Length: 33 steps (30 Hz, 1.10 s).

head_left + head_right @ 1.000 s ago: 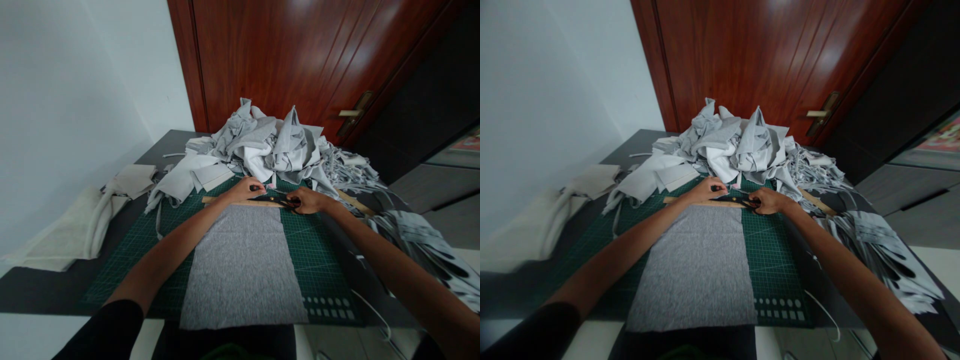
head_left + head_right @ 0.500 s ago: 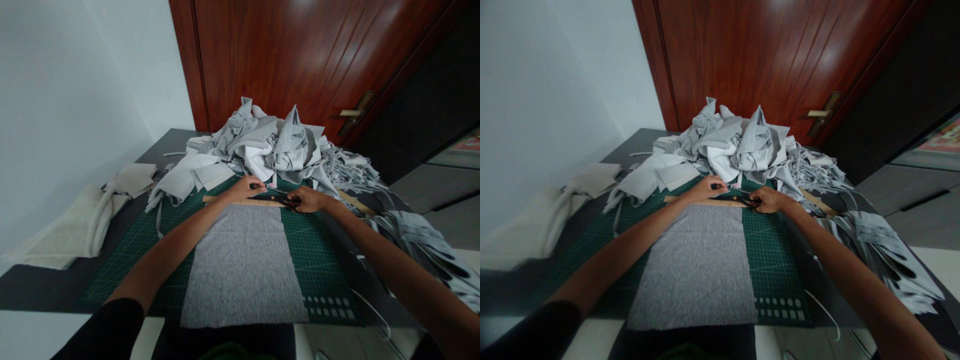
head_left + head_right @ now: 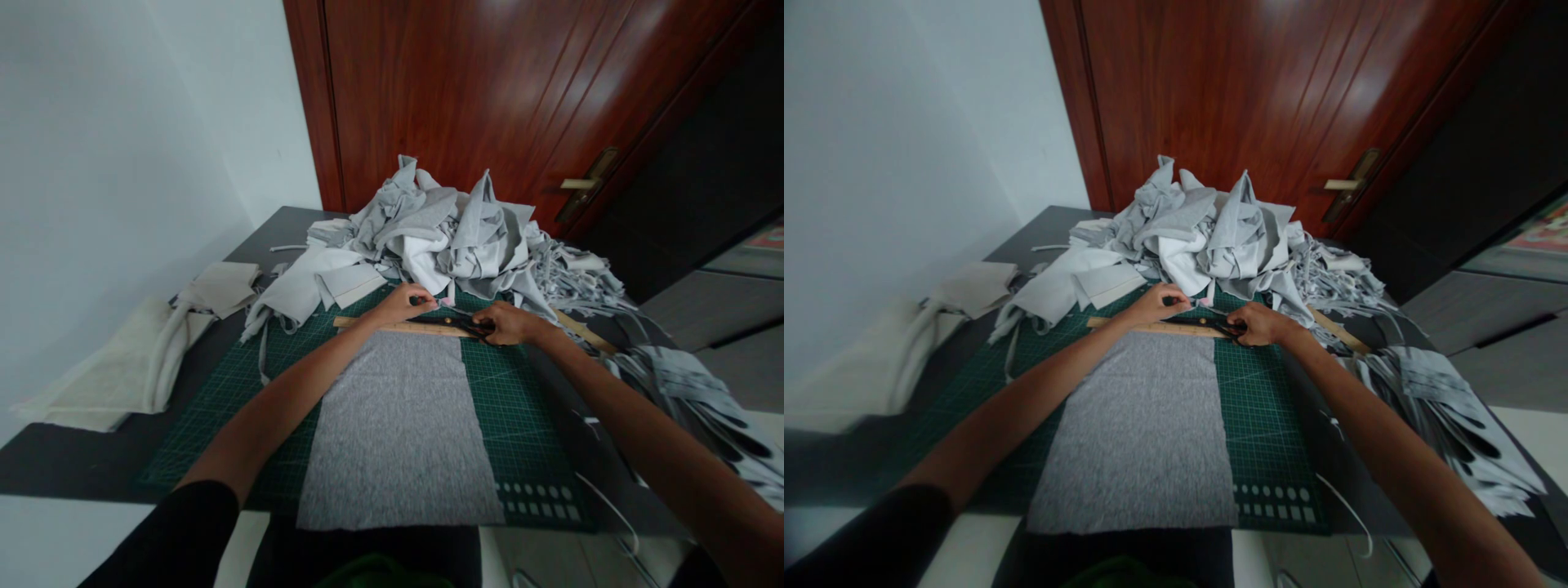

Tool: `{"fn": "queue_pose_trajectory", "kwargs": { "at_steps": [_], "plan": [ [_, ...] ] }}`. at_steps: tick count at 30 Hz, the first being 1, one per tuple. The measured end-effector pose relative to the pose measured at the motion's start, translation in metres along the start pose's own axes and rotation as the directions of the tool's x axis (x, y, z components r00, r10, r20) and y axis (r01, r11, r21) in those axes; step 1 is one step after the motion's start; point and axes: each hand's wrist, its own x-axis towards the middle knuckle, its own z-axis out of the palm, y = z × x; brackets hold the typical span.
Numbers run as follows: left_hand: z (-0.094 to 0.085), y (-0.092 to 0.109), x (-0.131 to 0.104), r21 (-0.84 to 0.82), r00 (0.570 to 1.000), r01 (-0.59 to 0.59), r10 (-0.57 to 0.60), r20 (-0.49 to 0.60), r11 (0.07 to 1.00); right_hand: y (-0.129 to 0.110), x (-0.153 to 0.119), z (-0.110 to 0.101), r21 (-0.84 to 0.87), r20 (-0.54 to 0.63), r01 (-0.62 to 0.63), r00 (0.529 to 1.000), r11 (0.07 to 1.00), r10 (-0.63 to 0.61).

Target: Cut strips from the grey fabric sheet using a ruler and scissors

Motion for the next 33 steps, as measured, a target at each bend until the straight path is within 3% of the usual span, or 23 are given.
{"fn": "queue_pose_trajectory", "kwargs": {
  "at_steps": [7,18,24,33],
  "plan": [
    [-0.001,0.002,-0.003,-0.061,0.997,0.061,-0.064,-0.046,0.996,-0.004,-0.002,-0.001,0.023,0.008,0.011,1.000,1.000,-0.011],
    [0.000,-0.003,-0.001,-0.060,0.997,0.044,-0.048,-0.057,0.997,-0.003,0.007,0.003,0.065,0.034,0.043,0.998,0.997,-0.045],
    [0.001,-0.003,-0.002,-0.034,1.000,-0.022,0.022,-0.006,0.999,-0.003,0.011,0.005,0.092,0.030,0.036,0.999,0.995,-0.039],
    [-0.003,0.007,0.002,-0.026,0.999,-0.005,0.006,0.037,1.000,-0.004,0.010,0.007,0.164,0.033,-0.009,0.999,0.986,0.003]
  ]
}}
